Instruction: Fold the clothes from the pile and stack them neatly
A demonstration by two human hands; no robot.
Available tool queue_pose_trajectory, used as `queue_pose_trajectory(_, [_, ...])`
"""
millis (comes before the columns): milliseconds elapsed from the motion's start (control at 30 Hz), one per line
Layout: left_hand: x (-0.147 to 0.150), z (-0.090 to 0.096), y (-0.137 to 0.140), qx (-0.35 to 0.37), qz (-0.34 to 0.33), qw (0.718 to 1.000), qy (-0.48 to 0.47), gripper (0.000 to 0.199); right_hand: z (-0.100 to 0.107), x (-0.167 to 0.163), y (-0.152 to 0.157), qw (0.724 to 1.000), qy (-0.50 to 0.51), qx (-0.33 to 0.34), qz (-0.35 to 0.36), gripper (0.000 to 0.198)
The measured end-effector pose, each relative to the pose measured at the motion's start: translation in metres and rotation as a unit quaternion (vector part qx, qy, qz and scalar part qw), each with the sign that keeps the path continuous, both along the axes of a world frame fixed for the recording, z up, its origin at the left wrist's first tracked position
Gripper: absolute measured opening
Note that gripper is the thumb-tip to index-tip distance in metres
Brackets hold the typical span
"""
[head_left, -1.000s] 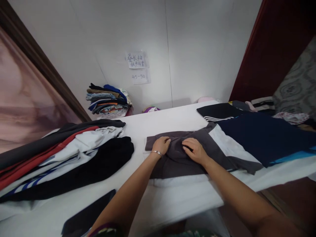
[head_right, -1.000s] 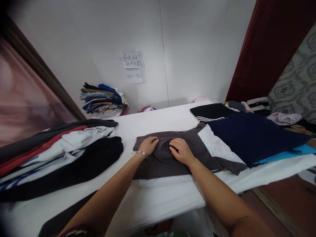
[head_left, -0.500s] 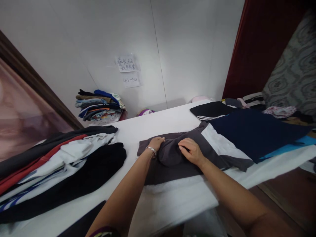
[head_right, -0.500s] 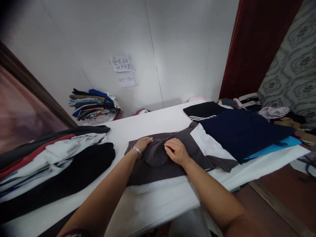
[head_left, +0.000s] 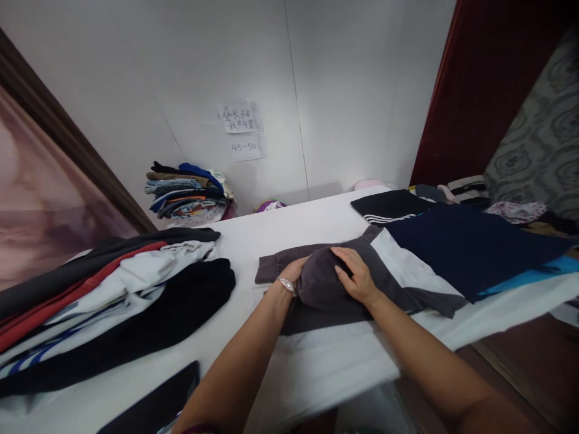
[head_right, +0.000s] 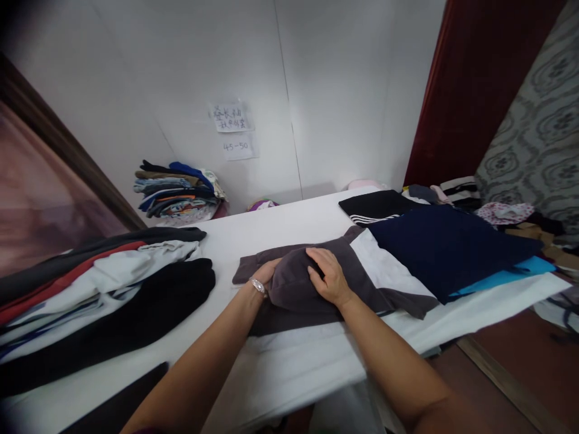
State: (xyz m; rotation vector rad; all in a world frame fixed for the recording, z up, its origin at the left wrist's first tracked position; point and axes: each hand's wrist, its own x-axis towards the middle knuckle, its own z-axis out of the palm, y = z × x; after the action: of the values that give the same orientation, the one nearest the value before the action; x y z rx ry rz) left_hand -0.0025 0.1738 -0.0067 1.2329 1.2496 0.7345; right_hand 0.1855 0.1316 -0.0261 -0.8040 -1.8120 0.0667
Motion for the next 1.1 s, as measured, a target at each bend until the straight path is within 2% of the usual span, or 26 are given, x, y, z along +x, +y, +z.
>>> queue_pose_trajectory(67, [0.001, -0.002, -0.001, -0.004, 0.022, 0.999, 0.036, 0.038, -0.001, 0.002, 0.001, 1.0, -0.009, -0.008, -0.017, 0.045])
queue_pose_trajectory(133, [-0.002, -0.003, 0.0, 0.011, 0.044, 0.996, 0.075, 0.035, -0.005, 0.002, 0.004, 0.997, -0.057, -0.046, -0.026, 0.044])
queue_pose_trajectory(267, [-0.014, 0.003, 0.0, 0.086, 0.112, 0.977, 0.159, 0.029, -0.015, -0.001, 0.01, 0.972, -0.172, -0.155, -0.041, 0.045])
queue_pose_trajectory(333, [-0.017, 0.007, -0.004, 0.141, 0.127, 0.961, 0.2, 0.035, -0.017, -0.003, 0.012, 0.963, -0.2, -0.176, -0.043, 0.047])
queue_pose_trajectory(433, [-0.014, 0.007, -0.013, 0.213, 0.078, 0.925, 0.305, 0.049, -0.018, -0.004, 0.011, 0.96, -0.211, -0.176, -0.048, 0.048])
queue_pose_trajectory(533, [-0.007, 0.001, -0.018, 0.205, 0.003, 0.89, 0.407, 0.047, -0.017, -0.005, 0.011, 0.963, -0.206, -0.167, -0.055, 0.047])
queue_pose_trajectory(633, [-0.005, 0.0, -0.014, 0.199, -0.019, 0.884, 0.422, 0.036, -0.015, -0.004, 0.011, 0.971, -0.18, -0.138, -0.069, 0.045])
queue_pose_trajectory(733, [-0.01, 0.005, -0.005, 0.249, -0.015, 0.888, 0.387, 0.035, -0.012, -0.004, 0.01, 0.974, -0.166, -0.11, -0.105, 0.046])
queue_pose_trajectory(833, [-0.016, 0.006, 0.002, 0.227, -0.025, 0.871, 0.434, 0.039, -0.014, -0.007, 0.009, 0.953, -0.231, -0.159, -0.115, 0.048])
queue_pose_trajectory(900, [-0.016, 0.005, 0.001, 0.198, -0.027, 0.852, 0.485, 0.04, -0.016, -0.008, 0.01, 0.933, -0.278, -0.202, -0.104, 0.05])
queue_pose_trajectory(933, [-0.013, 0.005, -0.001, 0.208, -0.02, 0.838, 0.503, 0.039, -0.018, -0.009, 0.01, 0.927, -0.291, -0.215, -0.101, 0.05])
queue_pose_trajectory(1033, [-0.001, 0.008, -0.015, 0.337, 0.007, 0.789, 0.514, 0.039, -0.019, -0.01, 0.012, 0.923, -0.299, -0.222, -0.1, 0.051])
queue_pose_trajectory(1100, [0.007, 0.007, -0.023, 0.418, -0.02, 0.76, 0.497, 0.042, -0.02, -0.01, 0.012, 0.924, -0.292, -0.223, -0.101, 0.05])
